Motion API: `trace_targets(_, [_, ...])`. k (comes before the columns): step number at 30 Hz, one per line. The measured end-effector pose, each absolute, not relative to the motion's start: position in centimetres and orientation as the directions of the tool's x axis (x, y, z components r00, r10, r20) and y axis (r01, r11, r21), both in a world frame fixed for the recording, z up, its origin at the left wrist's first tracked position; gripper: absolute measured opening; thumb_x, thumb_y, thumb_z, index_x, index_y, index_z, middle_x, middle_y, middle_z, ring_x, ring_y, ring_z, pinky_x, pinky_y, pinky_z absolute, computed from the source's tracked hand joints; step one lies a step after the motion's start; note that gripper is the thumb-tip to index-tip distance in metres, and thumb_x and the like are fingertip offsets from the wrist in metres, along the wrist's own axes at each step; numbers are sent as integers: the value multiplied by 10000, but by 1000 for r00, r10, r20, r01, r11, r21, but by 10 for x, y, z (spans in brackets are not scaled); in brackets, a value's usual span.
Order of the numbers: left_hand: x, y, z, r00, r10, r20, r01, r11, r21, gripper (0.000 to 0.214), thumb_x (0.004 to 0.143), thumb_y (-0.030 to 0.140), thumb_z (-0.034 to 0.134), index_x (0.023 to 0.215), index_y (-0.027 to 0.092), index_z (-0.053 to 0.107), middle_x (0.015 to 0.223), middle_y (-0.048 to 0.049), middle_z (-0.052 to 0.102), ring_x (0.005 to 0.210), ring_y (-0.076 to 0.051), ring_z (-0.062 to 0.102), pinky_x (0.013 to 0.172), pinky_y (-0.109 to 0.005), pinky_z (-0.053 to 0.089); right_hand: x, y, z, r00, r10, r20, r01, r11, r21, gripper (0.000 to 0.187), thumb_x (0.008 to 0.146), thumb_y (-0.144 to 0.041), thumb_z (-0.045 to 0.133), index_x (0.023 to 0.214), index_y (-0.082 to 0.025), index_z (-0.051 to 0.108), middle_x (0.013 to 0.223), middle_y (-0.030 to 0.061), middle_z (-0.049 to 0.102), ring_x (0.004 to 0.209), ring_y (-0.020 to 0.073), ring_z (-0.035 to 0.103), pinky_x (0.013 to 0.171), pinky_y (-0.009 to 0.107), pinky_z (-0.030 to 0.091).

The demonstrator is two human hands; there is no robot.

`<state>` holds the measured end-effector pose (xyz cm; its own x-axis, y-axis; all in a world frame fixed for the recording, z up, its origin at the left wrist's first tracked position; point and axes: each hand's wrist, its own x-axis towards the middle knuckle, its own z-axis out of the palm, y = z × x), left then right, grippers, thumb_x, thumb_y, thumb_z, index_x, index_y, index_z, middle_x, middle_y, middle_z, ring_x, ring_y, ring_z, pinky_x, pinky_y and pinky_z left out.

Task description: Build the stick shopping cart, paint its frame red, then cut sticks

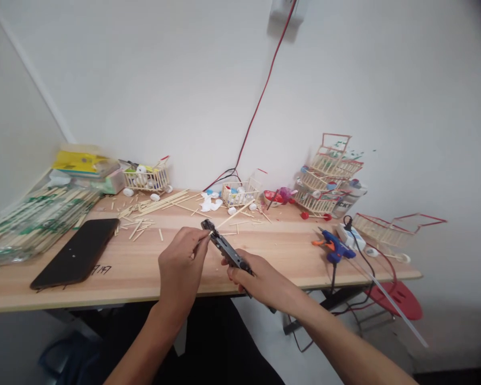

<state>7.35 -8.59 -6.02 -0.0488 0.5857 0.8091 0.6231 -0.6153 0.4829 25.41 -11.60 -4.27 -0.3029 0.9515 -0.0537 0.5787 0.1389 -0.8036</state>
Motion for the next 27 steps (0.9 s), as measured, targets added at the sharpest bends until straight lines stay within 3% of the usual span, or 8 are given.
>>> trace_targets(6, [72, -87, -59, 1, 567, 824, 651, -626, 430, 120, 921, 116, 591, 883, 136, 703, 834, -35, 724, 793, -137, 679, 746, -220, 499, 252, -118, -42, -277, 959, -62, 596, 121, -794, 190, 902, -296, 520, 1044, -224, 623, 838, -11, 636, 687, 124, 580, 704, 272, 429])
trace_targets(27, [71, -92, -65, 13, 594, 804, 688, -589, 424, 136, 925, 84, 555, 910, 148, 675, 849, -35, 702, 793, -148, 687, 753, -235, 515, 241, -120, -49, -263, 963, -58, 576, 109, -810, 170, 910, -277, 498, 1005, -215, 625, 791, -13, 632, 646, 110, 570, 638, 246, 421])
